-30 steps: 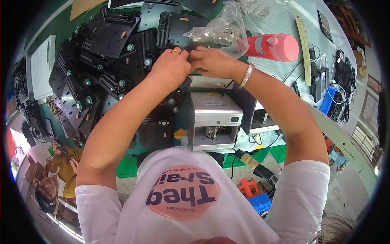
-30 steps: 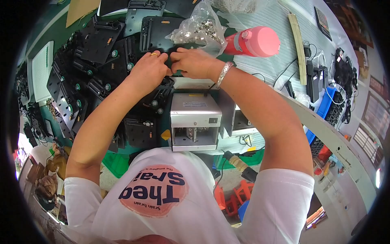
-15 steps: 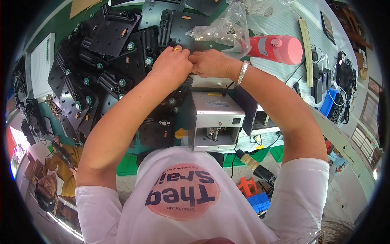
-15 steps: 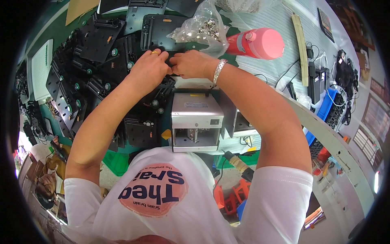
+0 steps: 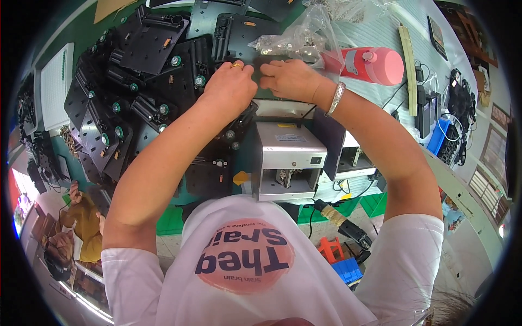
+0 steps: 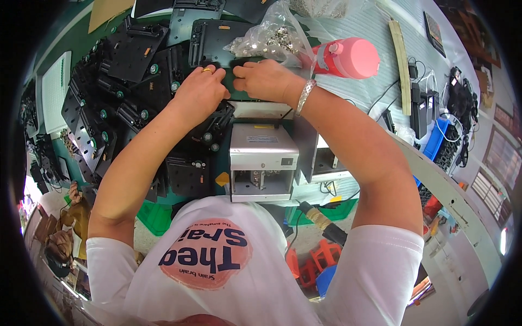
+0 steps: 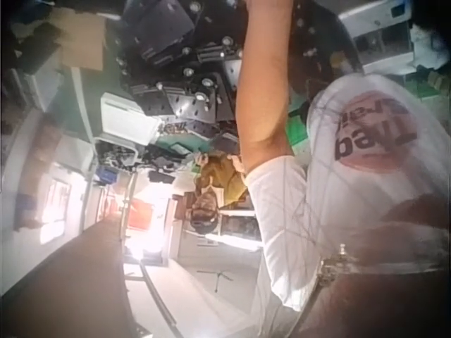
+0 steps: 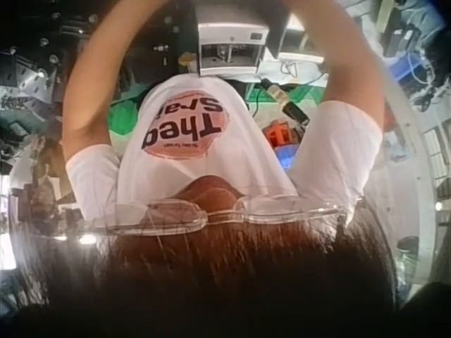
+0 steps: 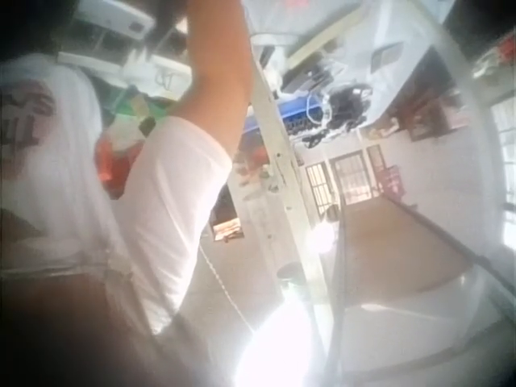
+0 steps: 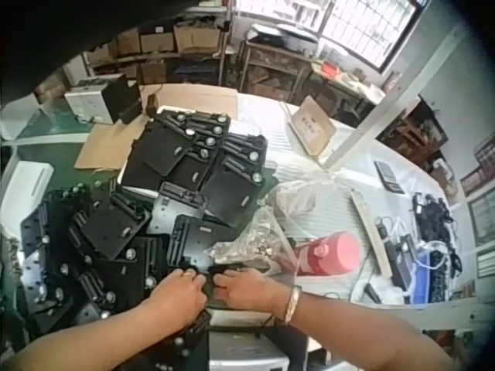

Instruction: The person assembles electronic components by driving screws into plastic housings using an electric screwdriver.

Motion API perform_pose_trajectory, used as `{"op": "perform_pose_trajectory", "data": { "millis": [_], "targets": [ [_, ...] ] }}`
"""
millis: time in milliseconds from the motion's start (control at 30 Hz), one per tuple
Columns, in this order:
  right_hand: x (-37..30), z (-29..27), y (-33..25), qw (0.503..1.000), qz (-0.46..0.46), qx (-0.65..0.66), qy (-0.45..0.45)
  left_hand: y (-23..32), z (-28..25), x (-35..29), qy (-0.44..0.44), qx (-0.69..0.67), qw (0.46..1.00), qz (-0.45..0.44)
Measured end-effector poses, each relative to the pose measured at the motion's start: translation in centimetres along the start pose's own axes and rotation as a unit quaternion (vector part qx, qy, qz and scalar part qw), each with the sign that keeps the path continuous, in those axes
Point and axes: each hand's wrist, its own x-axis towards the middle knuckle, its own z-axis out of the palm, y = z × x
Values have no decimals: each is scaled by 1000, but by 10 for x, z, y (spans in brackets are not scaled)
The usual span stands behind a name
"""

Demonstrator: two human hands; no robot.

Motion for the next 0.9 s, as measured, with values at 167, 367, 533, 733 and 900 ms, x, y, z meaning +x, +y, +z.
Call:
{"op": "perform_pose_trajectory", "data": {
  "millis": [167, 367, 533, 733, 900],
  "targets": [
    [2, 10, -2, 994, -18, 107, -15, 1, -7, 1, -3, -6, 1000, 3],
    [10, 10, -7, 996, -70, -12, -52, 2, -12, 4, -82, 9, 997, -5],
    [9, 12, -8, 993, -85, -55, -56, 2, -14, 5, -85, 6, 996, -15],
    [8, 17, -9, 992, -75, -76, -65, 2, -11, 3, -62, 10, 998, -9],
    [3, 14, -11, 993, -67, -67, -68, 1, -3, 1, -33, 9, 999, -9]
  ]
}}
